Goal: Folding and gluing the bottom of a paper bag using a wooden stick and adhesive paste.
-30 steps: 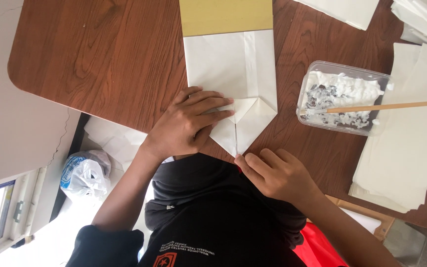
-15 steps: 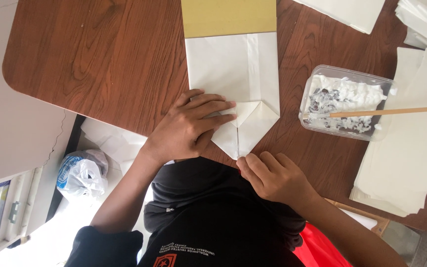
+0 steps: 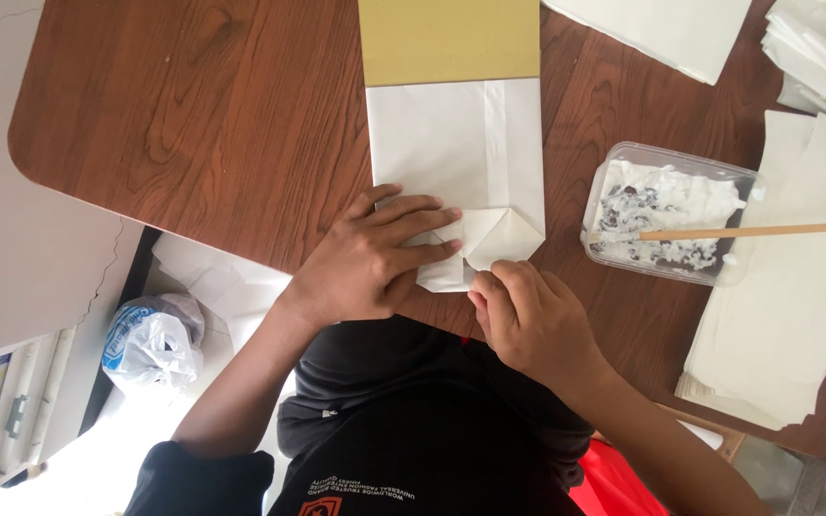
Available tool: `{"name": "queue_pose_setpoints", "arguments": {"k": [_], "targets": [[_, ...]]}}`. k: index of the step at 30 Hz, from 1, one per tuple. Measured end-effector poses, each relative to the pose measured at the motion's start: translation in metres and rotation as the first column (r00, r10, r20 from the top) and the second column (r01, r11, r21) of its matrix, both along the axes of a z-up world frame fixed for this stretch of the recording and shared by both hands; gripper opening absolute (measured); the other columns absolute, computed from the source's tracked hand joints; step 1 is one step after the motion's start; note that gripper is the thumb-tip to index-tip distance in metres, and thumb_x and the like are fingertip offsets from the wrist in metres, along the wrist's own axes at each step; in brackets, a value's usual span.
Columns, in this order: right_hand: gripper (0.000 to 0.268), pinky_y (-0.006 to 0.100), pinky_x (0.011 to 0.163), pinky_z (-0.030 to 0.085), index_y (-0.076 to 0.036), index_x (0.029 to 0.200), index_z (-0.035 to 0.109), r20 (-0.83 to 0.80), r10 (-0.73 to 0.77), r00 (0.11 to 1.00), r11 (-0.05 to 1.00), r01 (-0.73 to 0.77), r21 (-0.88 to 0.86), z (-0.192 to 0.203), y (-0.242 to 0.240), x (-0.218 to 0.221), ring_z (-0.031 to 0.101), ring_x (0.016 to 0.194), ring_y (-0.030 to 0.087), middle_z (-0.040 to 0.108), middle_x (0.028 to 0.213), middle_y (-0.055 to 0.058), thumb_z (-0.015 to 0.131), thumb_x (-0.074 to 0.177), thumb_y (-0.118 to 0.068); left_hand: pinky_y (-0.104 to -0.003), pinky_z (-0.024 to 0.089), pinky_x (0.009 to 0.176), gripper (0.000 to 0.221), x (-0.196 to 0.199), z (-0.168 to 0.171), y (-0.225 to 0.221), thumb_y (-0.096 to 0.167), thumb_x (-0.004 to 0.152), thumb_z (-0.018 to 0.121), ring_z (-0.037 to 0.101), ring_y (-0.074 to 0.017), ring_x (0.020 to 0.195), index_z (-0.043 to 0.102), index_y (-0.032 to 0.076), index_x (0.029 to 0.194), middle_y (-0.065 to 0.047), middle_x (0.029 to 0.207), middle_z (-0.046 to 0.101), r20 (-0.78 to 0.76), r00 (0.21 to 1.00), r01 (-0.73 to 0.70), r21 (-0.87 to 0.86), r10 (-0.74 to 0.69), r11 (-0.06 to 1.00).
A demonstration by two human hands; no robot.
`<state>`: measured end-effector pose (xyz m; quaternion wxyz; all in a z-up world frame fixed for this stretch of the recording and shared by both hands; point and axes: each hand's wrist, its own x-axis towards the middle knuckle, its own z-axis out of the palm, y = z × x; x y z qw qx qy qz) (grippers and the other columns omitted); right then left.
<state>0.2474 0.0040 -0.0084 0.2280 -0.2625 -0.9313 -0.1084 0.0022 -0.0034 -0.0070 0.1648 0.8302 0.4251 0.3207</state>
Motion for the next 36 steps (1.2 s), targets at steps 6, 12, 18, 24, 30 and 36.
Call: {"name": "queue_pose_setpoints", "arguments": {"k": [6,12,18,24,30,36], "targets": [[0.02,0.024,0.052,0.046,-0.01,0.092,0.062,-0.064,0.038,0.997,0.998,-0.041,-0.044,-0.012,-0.007,0.017,0.059,0.069,0.013,0.049,0.094,0.003,0.051,0.104,-0.021,-0.058,0.038,0.11,0.034,-0.001,-0.001,0.001,0.007,0.082,0.072,0.064,-0.034,0.126,0.078,0.014,0.114,-0.012,0.13,0.071,0.003,1.0,0.009,-0.008,-0.009,1.0],[0.022,0.027,0.051,0.049,-0.012,0.105,0.069,-0.102,0.101,0.99,0.991,-0.109,-0.073,0.001,-0.015,0.03,0.059,0.067,0.014,0.051,0.095,0.004,0.057,0.101,-0.03,-0.057,0.038,0.11,0.028,-0.004,-0.001,0.004,0.018,0.086,0.077,0.064,-0.0336,0.125,0.078,0.014,0.114,-0.012,0.128,0.071,0.033,0.999,0.023,-0.024,-0.022,0.999],[0.027,0.024,0.048,0.044,-0.017,0.121,0.075,-0.084,0.177,0.981,0.984,-0.178,-0.007,0.006,-0.015,0.028,0.057,0.061,0.013,0.051,0.091,0.003,0.063,0.097,-0.015,-0.054,0.038,0.109,0.028,-0.002,-0.001,0.005,0.022,0.086,0.081,0.064,-0.0319,0.124,0.079,0.015,0.112,-0.011,0.126,0.071,0.02,1.0,0.024,-0.032,-0.024,0.999],[0.024,0.021,0.046,0.041,-0.016,0.112,0.078,-0.076,0.2,0.977,0.98,-0.199,0.022,0.014,-0.009,0.017,0.057,0.059,0.009,0.055,0.087,0.0,0.065,0.095,-0.005,-0.053,0.039,0.108,0.028,-0.001,0.002,0.005,0.025,0.084,0.085,0.064,-0.0305,0.122,0.079,0.016,0.11,-0.01,0.125,0.071,-0.006,1.0,0.001,-0.005,-0.001,1.0],[0.018,0.021,0.049,0.044,-0.014,0.101,0.079,-0.101,0.234,0.967,0.97,-0.239,-0.036,0.024,-0.009,0.015,0.06,0.061,0.01,0.069,0.093,0.002,0.064,0.098,-0.004,-0.053,0.04,0.108,0.029,0.0,0.001,0.005,0.027,0.084,0.085,0.064,-0.0303,0.123,0.079,0.016,0.109,-0.01,0.125,0.071,-0.03,1.0,0.001,-0.011,-0.001,1.0],[0.021,0.018,0.045,0.041,-0.014,0.103,0.08,-0.155,0.192,0.969,0.975,-0.207,-0.085,0.017,-0.012,0.015,0.058,0.055,0.008,0.074,0.096,0.001,0.061,0.099,-0.006,-0.053,0.04,0.108,0.029,0.0,0.004,0.005,0.028,0.084,0.085,0.063,-0.0296,0.125,0.079,0.017,0.11,-0.009,0.126,0.071,-0.043,0.999,-0.001,-0.013,0.001,1.0]]}}
